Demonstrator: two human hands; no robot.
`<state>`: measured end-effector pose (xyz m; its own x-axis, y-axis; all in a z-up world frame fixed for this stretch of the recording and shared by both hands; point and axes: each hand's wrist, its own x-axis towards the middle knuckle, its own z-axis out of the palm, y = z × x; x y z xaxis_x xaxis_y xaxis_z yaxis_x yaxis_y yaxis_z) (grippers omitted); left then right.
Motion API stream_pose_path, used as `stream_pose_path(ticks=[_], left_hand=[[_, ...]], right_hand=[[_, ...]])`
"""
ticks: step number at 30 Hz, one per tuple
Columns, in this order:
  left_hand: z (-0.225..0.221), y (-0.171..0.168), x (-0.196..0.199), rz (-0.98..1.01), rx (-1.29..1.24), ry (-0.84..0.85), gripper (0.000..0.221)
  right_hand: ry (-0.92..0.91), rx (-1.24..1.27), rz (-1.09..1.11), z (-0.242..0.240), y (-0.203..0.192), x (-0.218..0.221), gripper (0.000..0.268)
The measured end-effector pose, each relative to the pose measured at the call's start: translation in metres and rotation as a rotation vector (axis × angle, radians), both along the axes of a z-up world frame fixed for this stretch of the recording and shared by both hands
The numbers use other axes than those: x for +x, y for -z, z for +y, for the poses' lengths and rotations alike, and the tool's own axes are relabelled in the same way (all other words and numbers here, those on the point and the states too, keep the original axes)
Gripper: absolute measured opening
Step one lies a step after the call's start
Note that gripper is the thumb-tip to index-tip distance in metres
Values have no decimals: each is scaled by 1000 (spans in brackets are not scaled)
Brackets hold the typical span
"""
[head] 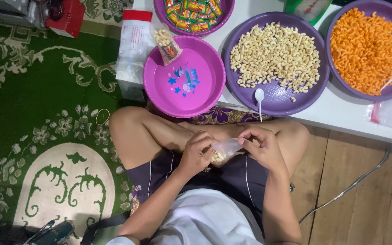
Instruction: A person sitting on the floor manually packages small puffed snacks from a large tray into small plastic bags using a spoon.
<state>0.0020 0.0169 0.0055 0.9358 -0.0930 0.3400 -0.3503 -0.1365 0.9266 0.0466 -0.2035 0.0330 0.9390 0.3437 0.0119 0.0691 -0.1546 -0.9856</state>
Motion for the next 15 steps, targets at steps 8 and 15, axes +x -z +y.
stream_pose_path(ticks=[8, 15], left_hand=[[5, 5, 2, 18, 17, 53, 18], [6, -10, 10, 68, -67, -2, 17]], right_hand=[[-63, -146, 29, 1, -9, -4, 10], [11, -182, -18, 12, -15, -8, 7]])
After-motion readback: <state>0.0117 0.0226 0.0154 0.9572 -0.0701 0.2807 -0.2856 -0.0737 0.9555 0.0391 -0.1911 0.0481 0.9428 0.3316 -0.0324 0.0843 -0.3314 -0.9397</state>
